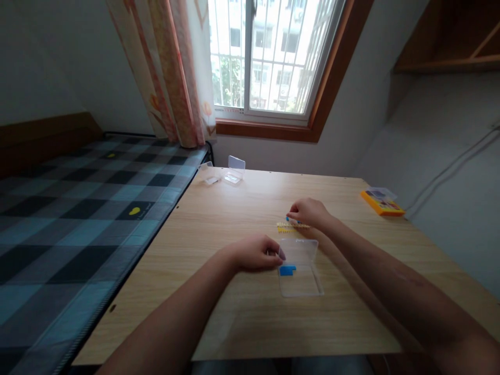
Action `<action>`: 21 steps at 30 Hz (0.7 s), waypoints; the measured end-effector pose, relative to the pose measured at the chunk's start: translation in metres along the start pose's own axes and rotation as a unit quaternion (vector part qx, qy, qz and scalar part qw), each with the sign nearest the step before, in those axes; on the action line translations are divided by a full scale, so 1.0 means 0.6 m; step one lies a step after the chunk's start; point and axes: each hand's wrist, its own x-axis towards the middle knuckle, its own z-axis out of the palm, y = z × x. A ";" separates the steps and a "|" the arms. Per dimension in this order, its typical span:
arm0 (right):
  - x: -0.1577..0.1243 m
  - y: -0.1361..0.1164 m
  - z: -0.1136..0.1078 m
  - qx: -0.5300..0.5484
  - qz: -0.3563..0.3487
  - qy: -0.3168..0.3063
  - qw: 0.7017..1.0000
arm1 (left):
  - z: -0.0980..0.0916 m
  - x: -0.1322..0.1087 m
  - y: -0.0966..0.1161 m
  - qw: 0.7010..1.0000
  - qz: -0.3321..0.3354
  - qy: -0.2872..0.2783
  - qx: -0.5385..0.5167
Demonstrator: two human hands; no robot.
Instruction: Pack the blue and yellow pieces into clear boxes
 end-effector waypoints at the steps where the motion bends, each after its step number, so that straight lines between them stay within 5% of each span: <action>1: 0.002 -0.003 0.003 -0.007 0.009 -0.007 1.000 | 0.000 0.000 -0.001 1.000 -0.001 -0.004 -0.005; 10: 0.005 -0.017 0.006 -0.035 0.018 -0.034 0.999 | 0.001 -0.001 0.003 1.000 -0.002 -0.003 0.013; 21: -0.016 -0.024 0.005 -0.050 -0.006 0.014 0.999 | 0.002 -0.002 -0.002 1.000 -0.016 0.001 0.021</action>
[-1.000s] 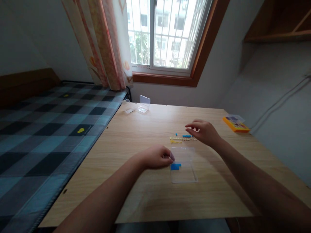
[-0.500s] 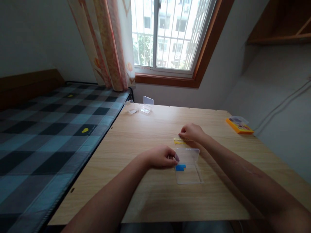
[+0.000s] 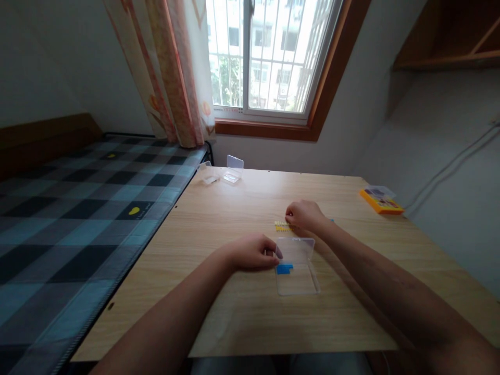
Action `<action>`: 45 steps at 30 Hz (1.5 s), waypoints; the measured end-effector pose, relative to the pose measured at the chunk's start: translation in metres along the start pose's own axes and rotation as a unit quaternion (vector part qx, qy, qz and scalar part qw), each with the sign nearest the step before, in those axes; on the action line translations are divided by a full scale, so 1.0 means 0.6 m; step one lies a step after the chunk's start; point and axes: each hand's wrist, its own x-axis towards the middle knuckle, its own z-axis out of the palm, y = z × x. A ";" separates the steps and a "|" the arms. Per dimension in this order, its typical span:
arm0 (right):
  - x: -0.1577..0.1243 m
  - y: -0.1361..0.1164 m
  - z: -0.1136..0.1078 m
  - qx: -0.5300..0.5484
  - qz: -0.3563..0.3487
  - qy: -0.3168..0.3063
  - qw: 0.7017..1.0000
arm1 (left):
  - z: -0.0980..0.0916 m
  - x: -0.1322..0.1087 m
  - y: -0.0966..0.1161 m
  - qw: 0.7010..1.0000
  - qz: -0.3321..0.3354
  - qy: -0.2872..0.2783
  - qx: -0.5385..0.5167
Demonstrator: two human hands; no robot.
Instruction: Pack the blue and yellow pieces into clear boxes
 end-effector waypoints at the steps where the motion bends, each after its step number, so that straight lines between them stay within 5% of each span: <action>1: -0.004 0.006 -0.006 0.006 0.004 0.012 1.000 | 0.000 0.000 0.001 1.000 -0.001 0.000 0.001; 6: -0.067 0.061 -0.061 0.060 0.021 0.107 0.992 | -0.003 -0.003 0.009 1.000 -0.012 0.000 0.006; 9: -0.139 0.086 -0.095 0.222 -0.083 0.211 0.948 | -0.005 -0.002 0.009 1.000 -0.022 -0.006 -0.001; 11: -0.186 0.084 -0.106 0.275 -0.193 0.177 0.925 | -0.006 -0.001 0.006 1.000 -0.024 -0.009 -0.010; 15: -0.237 0.049 -0.090 0.267 -0.342 -0.025 0.901 | -0.007 -0.001 0.003 1.000 -0.016 -0.007 -0.015; 25: -0.216 0.003 -0.018 0.091 -0.316 -0.101 0.939 | -0.005 0.000 0.006 1.000 -0.028 -0.010 0.007; 45: -0.217 0.002 0.007 0.112 -0.357 -0.059 0.926 | -0.008 -0.004 0.022 0.999 -0.030 -0.009 0.029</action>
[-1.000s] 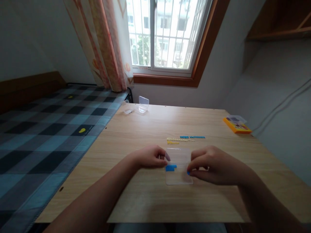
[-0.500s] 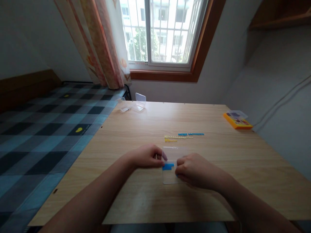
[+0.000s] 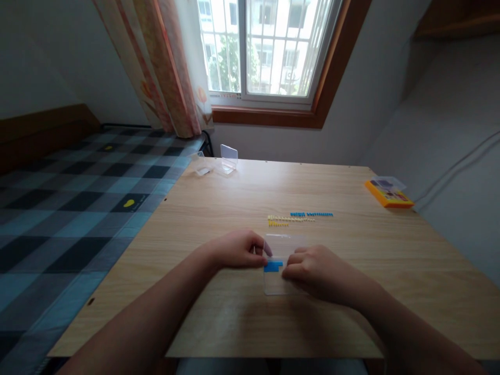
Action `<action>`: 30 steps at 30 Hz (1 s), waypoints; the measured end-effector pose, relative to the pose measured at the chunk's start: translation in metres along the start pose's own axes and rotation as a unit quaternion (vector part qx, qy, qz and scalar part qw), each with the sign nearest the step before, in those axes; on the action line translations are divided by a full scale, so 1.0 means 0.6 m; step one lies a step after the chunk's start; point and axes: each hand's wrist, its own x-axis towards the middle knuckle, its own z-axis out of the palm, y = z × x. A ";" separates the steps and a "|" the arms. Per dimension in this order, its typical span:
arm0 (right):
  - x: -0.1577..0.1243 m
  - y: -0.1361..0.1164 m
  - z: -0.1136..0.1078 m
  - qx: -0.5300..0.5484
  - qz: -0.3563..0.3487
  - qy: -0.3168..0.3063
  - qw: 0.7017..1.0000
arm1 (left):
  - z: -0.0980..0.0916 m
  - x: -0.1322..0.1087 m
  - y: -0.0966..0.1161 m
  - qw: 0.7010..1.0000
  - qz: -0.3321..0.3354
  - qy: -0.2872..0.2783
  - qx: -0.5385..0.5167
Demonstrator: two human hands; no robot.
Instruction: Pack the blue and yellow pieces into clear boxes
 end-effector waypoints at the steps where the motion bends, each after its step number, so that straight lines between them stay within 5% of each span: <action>1: -0.002 0.002 0.000 0.002 0.002 0.004 1.000 | 0.000 0.000 0.000 1.000 0.001 0.001 0.000; 30: 0.004 -0.003 0.006 -0.020 0.044 0.030 0.998 | 0.001 -0.001 0.005 1.000 0.005 0.002 0.010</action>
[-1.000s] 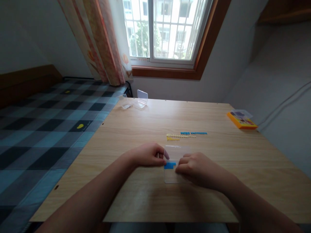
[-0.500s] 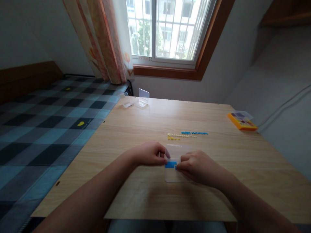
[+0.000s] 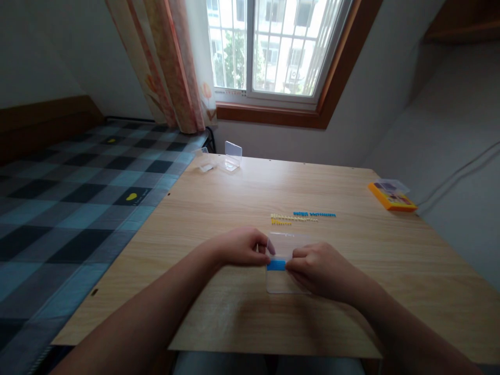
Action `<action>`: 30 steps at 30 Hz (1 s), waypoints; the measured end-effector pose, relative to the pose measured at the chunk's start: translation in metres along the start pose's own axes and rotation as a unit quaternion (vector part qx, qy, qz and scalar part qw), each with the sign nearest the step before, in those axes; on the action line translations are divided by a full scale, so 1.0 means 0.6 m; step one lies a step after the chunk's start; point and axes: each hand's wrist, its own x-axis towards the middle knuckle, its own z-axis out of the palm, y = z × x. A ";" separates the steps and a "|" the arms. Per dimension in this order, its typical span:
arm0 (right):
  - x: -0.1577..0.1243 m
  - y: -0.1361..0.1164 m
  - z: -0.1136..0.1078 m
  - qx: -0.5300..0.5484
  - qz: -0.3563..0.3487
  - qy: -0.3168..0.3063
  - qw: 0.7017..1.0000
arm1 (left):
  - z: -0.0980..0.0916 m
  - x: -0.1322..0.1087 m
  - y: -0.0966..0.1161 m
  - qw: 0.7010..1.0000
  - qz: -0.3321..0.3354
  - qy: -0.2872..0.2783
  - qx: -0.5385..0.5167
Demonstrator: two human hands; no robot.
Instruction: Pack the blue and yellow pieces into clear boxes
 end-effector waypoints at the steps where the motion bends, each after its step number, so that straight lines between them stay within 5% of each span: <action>1: 0.001 -0.001 0.000 -0.004 -0.001 -0.005 1.000 | 0.000 0.000 0.000 1.000 0.000 0.000 0.001; 30: 0.005 0.001 0.011 -0.015 0.002 -0.019 1.000 | 0.000 -0.001 0.004 1.000 -0.006 0.003 0.006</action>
